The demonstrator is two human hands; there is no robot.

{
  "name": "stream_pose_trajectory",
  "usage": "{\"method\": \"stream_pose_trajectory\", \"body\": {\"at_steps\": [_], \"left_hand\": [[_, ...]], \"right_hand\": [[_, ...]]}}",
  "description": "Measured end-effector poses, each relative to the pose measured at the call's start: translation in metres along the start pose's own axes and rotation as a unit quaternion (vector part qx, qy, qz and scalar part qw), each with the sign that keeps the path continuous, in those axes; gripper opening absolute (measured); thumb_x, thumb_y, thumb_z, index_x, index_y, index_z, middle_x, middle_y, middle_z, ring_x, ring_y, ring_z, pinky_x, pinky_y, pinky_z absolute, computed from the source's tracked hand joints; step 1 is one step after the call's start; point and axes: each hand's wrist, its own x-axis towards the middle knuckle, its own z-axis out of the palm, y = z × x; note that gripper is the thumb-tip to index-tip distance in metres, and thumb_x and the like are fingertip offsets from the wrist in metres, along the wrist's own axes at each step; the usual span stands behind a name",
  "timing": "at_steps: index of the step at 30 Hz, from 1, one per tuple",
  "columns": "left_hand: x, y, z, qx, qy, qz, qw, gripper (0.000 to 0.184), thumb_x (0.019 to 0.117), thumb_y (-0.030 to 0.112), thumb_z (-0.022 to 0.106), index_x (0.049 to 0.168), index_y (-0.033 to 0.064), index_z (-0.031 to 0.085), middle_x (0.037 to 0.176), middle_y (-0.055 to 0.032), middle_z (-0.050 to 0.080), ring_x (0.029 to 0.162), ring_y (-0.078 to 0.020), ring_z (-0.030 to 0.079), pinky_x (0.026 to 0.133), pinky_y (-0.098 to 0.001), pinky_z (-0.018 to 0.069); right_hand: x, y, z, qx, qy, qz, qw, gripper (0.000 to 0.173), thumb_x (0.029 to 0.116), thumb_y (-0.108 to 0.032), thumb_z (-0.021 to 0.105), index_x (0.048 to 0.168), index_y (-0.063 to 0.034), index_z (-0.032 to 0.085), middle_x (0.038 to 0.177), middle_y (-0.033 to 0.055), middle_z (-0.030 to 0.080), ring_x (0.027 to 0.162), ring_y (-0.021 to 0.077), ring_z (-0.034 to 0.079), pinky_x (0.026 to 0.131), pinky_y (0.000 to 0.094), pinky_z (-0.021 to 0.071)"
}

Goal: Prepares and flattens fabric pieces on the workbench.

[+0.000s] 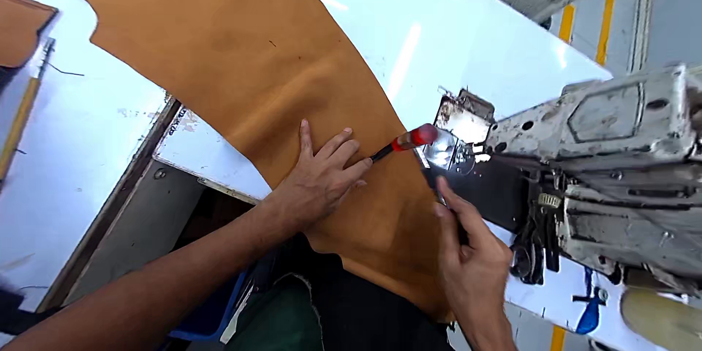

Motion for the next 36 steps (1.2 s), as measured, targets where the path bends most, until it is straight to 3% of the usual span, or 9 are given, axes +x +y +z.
{"method": "stream_pose_trajectory", "body": {"at_steps": [2,5,7,10,17,22,25,28,36], "left_hand": [[0.008,-0.01,-0.003,-0.002,-0.009,0.005,1.0,0.04,0.1084,0.045,0.042,0.132,0.0241,0.066,0.139,-0.0107,0.061,0.145,-0.0383,0.044,0.109,-0.0862,0.0159],[0.017,-0.015,-0.005,-0.016,-0.022,0.023,0.999,0.04,0.1083,0.044,0.043,0.133,0.0234,0.066,0.139,-0.0121,0.06,0.146,-0.0388,0.042,0.109,-0.0869,0.0135],[0.025,-0.025,-0.005,-0.015,-0.009,0.031,0.999,0.038,0.1077,0.044,0.044,0.131,0.0238,0.067,0.139,-0.0124,0.06,0.145,-0.0393,0.043,0.108,-0.0872,0.014],[0.008,-0.029,-0.007,-0.04,-0.009,0.042,0.998,0.037,0.1071,0.043,0.047,0.13,0.0233,0.068,0.138,-0.0125,0.061,0.146,-0.0384,0.042,0.113,-0.084,0.0128],[-0.021,-0.026,-0.028,0.025,-0.054,-0.004,0.998,0.043,0.1075,0.05,0.04,0.143,0.0361,0.059,0.142,-0.0133,0.058,0.145,-0.0453,0.041,0.104,-0.0904,0.0174],[-0.011,-0.022,-0.037,0.039,-0.108,-0.024,0.993,0.043,0.1067,0.05,0.042,0.147,0.0395,0.054,0.143,-0.0127,0.055,0.145,-0.0451,0.039,0.101,-0.0904,0.021],[-0.008,-0.019,-0.04,0.043,-0.132,-0.025,0.99,0.044,0.1065,0.05,0.043,0.147,0.0386,0.054,0.144,-0.0132,0.054,0.146,-0.0459,0.037,0.101,-0.0903,0.0213],[-0.008,-0.021,-0.04,0.043,-0.121,-0.027,0.991,0.043,0.1065,0.049,0.044,0.147,0.0374,0.055,0.144,-0.0144,0.055,0.145,-0.0474,0.038,0.1,-0.0904,0.0223],[-0.019,-0.024,-0.037,0.005,-0.109,-0.01,0.994,0.041,0.1067,0.048,0.043,0.139,0.031,0.062,0.144,-0.0142,0.054,0.148,-0.0452,0.036,0.104,-0.0899,0.0165]], "right_hand": [[0.002,-0.004,0.007,0.009,0.019,-0.027,0.999,0.037,0.1051,-0.014,0.053,0.139,-0.0046,0.062,0.113,0.0108,0.072,0.081,0.0129,0.069,0.068,0.0313,0.0595],[0.005,-0.003,0.008,-0.036,-0.016,-0.016,0.999,0.036,0.1054,-0.021,0.054,0.14,-0.0165,0.065,0.118,0.0036,0.074,0.089,0.0129,0.072,0.072,0.0341,0.061],[0.012,-0.006,0.011,-0.024,0.021,-0.032,0.999,0.035,0.1048,-0.017,0.055,0.138,-0.0099,0.066,0.118,0.0075,0.074,0.091,0.0122,0.072,0.076,0.0312,0.0613],[0.001,-0.001,0.025,-0.033,-0.018,-0.024,0.999,0.037,0.1052,-0.021,0.056,0.141,-0.0146,0.064,0.106,0.0058,0.073,0.079,0.0127,0.068,0.066,0.0314,0.0585],[0.006,0.001,0.019,-0.01,-0.036,-0.008,0.999,0.038,0.1056,-0.026,0.056,0.143,-0.0214,0.063,0.114,0.0014,0.072,0.079,0.0089,0.067,0.065,0.0305,0.0572],[-0.001,-0.015,0.01,0.071,0.053,-0.048,0.995,0.038,0.1045,-0.011,0.054,0.141,-0.0021,0.06,0.102,0.0106,0.071,0.072,0.0114,0.065,0.061,0.0284,0.0568],[0.0,-0.01,0.016,0.011,-0.035,-0.025,0.999,0.038,0.1048,-0.021,0.056,0.142,-0.018,0.063,0.11,0.0015,0.073,0.079,0.0073,0.068,0.065,0.0279,0.0583],[0.003,-0.02,0.011,0.029,-0.003,-0.055,0.998,0.038,0.1045,-0.014,0.055,0.141,-0.0092,0.063,0.109,0.0068,0.073,0.079,0.0093,0.069,0.066,0.0276,0.0595],[-0.013,-0.015,0.026,0.007,-0.048,-0.042,0.998,0.038,0.1035,-0.018,0.057,0.141,-0.0173,0.064,0.109,0.0043,0.073,0.082,0.0106,0.07,0.066,0.0295,0.0595]]}}
